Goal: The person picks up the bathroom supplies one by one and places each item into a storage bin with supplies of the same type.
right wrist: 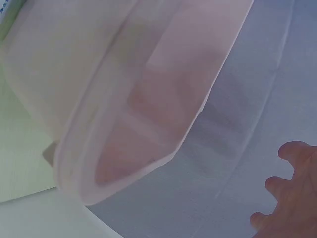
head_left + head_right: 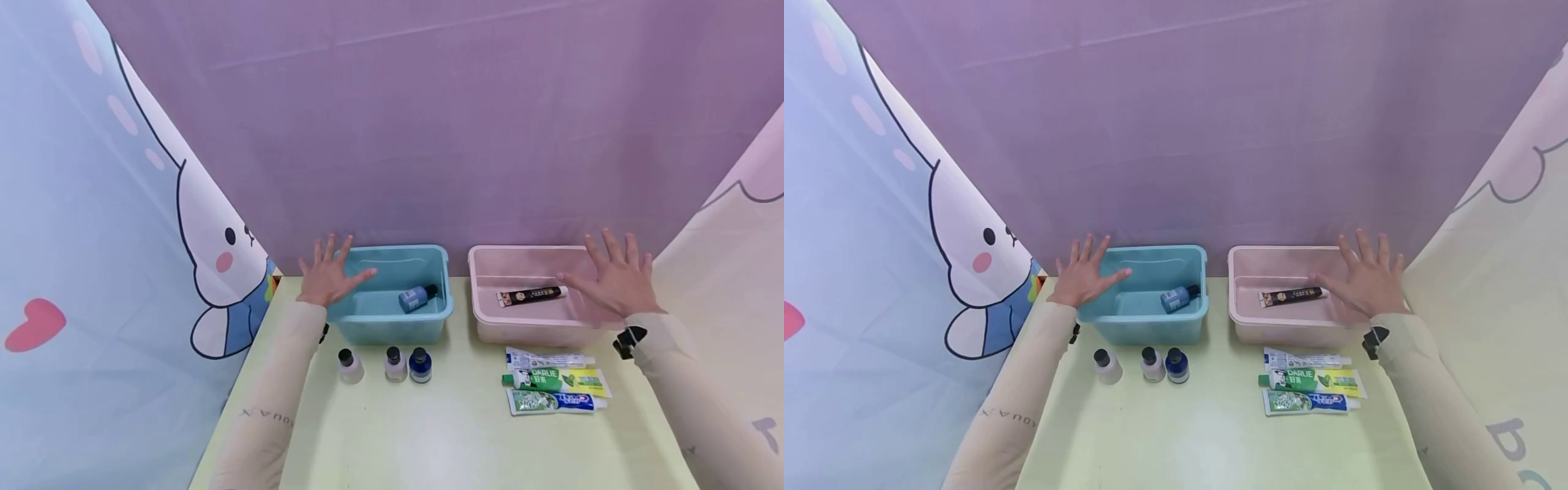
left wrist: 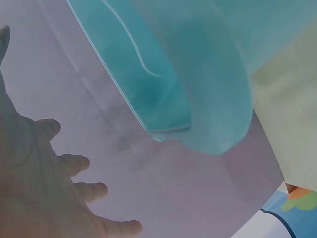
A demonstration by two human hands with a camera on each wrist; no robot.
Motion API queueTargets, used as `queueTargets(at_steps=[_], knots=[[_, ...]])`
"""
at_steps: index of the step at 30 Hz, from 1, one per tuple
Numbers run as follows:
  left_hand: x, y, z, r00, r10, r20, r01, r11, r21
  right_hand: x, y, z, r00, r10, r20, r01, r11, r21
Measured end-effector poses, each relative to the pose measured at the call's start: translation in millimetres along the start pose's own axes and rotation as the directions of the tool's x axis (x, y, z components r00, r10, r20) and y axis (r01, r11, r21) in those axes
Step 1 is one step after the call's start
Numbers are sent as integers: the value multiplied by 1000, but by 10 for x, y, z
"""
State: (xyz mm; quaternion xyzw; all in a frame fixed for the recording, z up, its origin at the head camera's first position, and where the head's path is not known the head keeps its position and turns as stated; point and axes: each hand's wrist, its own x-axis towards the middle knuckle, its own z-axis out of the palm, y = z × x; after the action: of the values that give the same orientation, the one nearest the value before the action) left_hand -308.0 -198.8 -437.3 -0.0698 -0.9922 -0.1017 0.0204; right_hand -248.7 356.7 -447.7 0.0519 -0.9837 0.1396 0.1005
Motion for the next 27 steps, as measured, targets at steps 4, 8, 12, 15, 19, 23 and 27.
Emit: queueTargets(at_steps=[4,8,12,15,19,23,27], knots=[[-26,6,37,1000,-1,-5,1,1000,0,-44,-4,12,1000,-3,-6,3,1000,11],[-56,33,60,1000,-7,-3,7,1000,7,-87,-23,9,1000,-5,-9,5,1000,10],[-80,76,78,1000,-5,-7,5,1000,-14,-132,-61,-16,1000,-6,-18,6,1000,7],[-102,115,103,1000,5,-14,-5,1000,-29,-169,-96,-31,1000,-8,-22,9,1000,9],[-146,181,139,999,29,-39,-31,998,-61,-232,-135,-19,999,-31,-25,32,1000,2],[-215,275,167,992,64,-108,-77,990,-116,-313,-163,25,996,-71,-50,72,997,11],[-298,395,208,974,93,-207,-132,975,-180,-395,-198,77,988,-116,-103,118,993,13]])
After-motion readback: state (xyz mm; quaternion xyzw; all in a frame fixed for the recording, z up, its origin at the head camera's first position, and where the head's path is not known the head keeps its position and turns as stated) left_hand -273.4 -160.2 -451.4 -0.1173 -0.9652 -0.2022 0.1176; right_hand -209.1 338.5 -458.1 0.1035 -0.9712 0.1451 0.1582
